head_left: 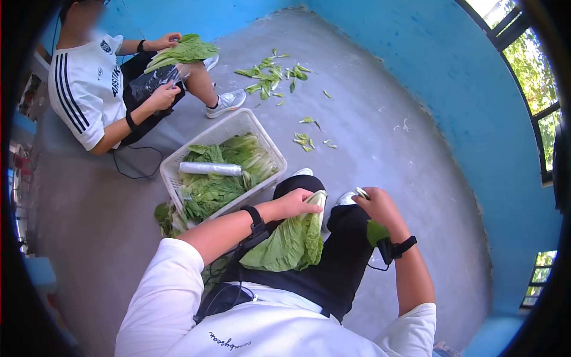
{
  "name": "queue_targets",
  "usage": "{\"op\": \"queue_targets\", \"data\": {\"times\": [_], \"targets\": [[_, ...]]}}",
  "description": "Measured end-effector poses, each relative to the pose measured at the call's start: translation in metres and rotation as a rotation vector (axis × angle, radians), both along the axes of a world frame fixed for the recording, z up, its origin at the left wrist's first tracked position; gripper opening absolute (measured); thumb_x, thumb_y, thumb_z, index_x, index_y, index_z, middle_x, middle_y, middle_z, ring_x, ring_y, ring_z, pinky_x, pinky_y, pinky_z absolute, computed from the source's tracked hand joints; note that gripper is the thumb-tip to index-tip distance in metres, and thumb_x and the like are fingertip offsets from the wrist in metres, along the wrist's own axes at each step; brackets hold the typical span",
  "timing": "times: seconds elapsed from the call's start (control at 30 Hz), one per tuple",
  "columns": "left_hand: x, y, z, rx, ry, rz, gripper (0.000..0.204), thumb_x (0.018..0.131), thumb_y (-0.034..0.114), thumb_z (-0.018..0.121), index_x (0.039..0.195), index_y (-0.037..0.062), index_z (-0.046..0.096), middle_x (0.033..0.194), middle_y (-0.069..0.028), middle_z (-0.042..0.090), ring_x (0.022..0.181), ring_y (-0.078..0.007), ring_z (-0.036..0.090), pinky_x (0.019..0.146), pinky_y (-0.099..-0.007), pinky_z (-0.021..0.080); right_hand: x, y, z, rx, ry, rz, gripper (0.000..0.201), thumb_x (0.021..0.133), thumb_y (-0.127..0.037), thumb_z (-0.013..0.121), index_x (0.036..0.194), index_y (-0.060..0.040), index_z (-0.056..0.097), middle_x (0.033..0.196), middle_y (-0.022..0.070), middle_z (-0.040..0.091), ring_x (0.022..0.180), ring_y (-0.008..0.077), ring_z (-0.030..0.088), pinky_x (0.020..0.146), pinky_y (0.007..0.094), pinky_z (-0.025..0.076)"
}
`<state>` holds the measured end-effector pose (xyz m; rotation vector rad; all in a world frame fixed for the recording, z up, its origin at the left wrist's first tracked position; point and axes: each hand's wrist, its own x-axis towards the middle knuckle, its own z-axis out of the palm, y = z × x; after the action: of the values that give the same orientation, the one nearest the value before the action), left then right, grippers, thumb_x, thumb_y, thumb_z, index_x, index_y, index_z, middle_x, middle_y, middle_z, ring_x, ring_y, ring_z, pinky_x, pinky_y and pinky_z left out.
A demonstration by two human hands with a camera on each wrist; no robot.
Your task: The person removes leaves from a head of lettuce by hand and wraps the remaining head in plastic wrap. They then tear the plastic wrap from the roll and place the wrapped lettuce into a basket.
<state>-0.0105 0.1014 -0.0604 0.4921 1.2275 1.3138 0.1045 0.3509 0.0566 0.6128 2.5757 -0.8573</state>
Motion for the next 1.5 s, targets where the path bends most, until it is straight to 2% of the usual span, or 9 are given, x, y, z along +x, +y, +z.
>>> {"op": "queue_targets", "data": {"times": [0.1,0.2,0.33,0.73,1.13,1.23,1.33,1.43,1.5], "targets": [[-0.002,0.001,0.015,-0.002,0.052,0.01,0.031,0.094,0.035,0.076,0.1,0.0046,0.072,0.09,0.0024,0.068,0.084,-0.0057,0.061,0.078,-0.0277,0.051,-0.003,-0.015,0.009,-0.221,-0.05,-0.032,0.027,0.099,-0.024,0.063,0.092,0.0011,0.073,0.066,0.0022,0.059,0.06,0.0134,0.05,0.059,0.0354,0.044],[-0.002,0.001,0.017,0.004,0.083,0.021,0.033,0.095,0.036,0.076,0.101,0.0047,0.072,0.09,0.0026,0.068,0.084,-0.0054,0.061,0.077,-0.0275,0.051,-0.004,-0.028,0.003,-0.396,0.033,0.002,0.027,0.1,-0.025,0.062,0.095,-0.001,0.075,0.068,-0.0046,0.055,0.062,0.0069,0.048,0.056,0.0297,0.041],[-0.007,0.002,0.016,-0.041,0.082,-0.053,0.035,0.1,0.032,0.069,0.121,0.0032,0.071,0.106,-0.0003,0.072,0.098,-0.0071,0.063,0.089,-0.0285,0.051,-0.009,-0.049,0.001,-0.545,-0.035,-0.273,0.027,0.101,-0.023,0.062,0.097,0.0,0.075,0.068,-0.0041,0.054,0.063,0.0051,0.048,0.056,0.0282,0.041],[0.002,0.008,0.006,0.143,0.069,0.129,0.04,0.104,0.041,0.063,0.119,0.0038,0.066,0.102,0.0034,0.065,0.094,-0.0041,0.056,0.085,-0.0259,0.048,-0.008,-0.068,-0.015,-0.373,0.086,-0.113,0.028,0.087,-0.02,0.076,0.103,0.0037,0.075,0.07,0.0019,0.066,0.065,0.0079,0.053,0.061,0.0306,0.047],[0.003,0.008,-0.003,0.108,0.145,-0.022,0.05,0.1,0.041,0.069,0.131,0.0027,0.062,0.115,0.0,0.066,0.105,-0.0063,0.057,0.095,-0.0282,0.048,-0.003,-0.066,-0.02,-0.301,0.047,-0.107,0.028,0.086,-0.018,0.07,0.102,0.0049,0.073,0.069,0.0082,0.066,0.066,0.0099,0.055,0.063,0.0345,0.049],[0.007,0.006,-0.002,0.083,0.117,0.005,0.048,0.101,0.04,0.069,0.13,0.0027,0.062,0.115,-0.0001,0.066,0.105,-0.0062,0.057,0.095,-0.0282,0.048,-0.002,-0.073,-0.021,-0.214,0.086,-0.099,0.03,0.084,-0.023,0.069,0.098,0.0039,0.072,0.075,0.0224,0.07,0.07,0.0351,0.072,0.067,0.0426,0.054],[0.006,0.007,-0.002,0.107,0.07,0.022,0.046,0.101,0.04,0.068,0.128,0.0025,0.063,0.114,0.0006,0.066,0.104,-0.0058,0.057,0.094,-0.0277,0.048,-0.002,-0.072,-0.021,-0.241,0.104,-0.098,0.029,0.086,-0.024,0.069,0.095,0.0028,0.073,0.079,0.0261,0.07,0.077,0.0441,0.07,0.07,0.0465,0.054],[0.006,0.007,0.0,0.084,0.11,0.011,0.044,0.102,0.039,0.068,0.126,0.0032,0.064,0.11,0.0027,0.066,0.1,-0.0048,0.056,0.091,-0.0263,0.048,-0.002,-0.07,-0.019,-0.169,0.077,-0.021,0.025,0.089,-0.019,0.068,0.097,0.0039,0.072,0.067,0.0205,0.064,0.059,0.0239,0.061,0.063,0.0406,0.051],[0.006,0.007,0.005,0.055,0.106,0.001,0.04,0.102,0.037,0.068,0.125,0.0038,0.065,0.107,0.004,0.065,0.098,-0.0039,0.056,0.089,-0.0256,0.048,0.0,-0.068,-0.023,-0.082,0.124,0.062,0.025,0.09,-0.02,0.068,0.095,0.0036,0.073,0.07,0.0231,0.065,0.062,0.0309,0.065,0.064,0.0424,0.052]]}}
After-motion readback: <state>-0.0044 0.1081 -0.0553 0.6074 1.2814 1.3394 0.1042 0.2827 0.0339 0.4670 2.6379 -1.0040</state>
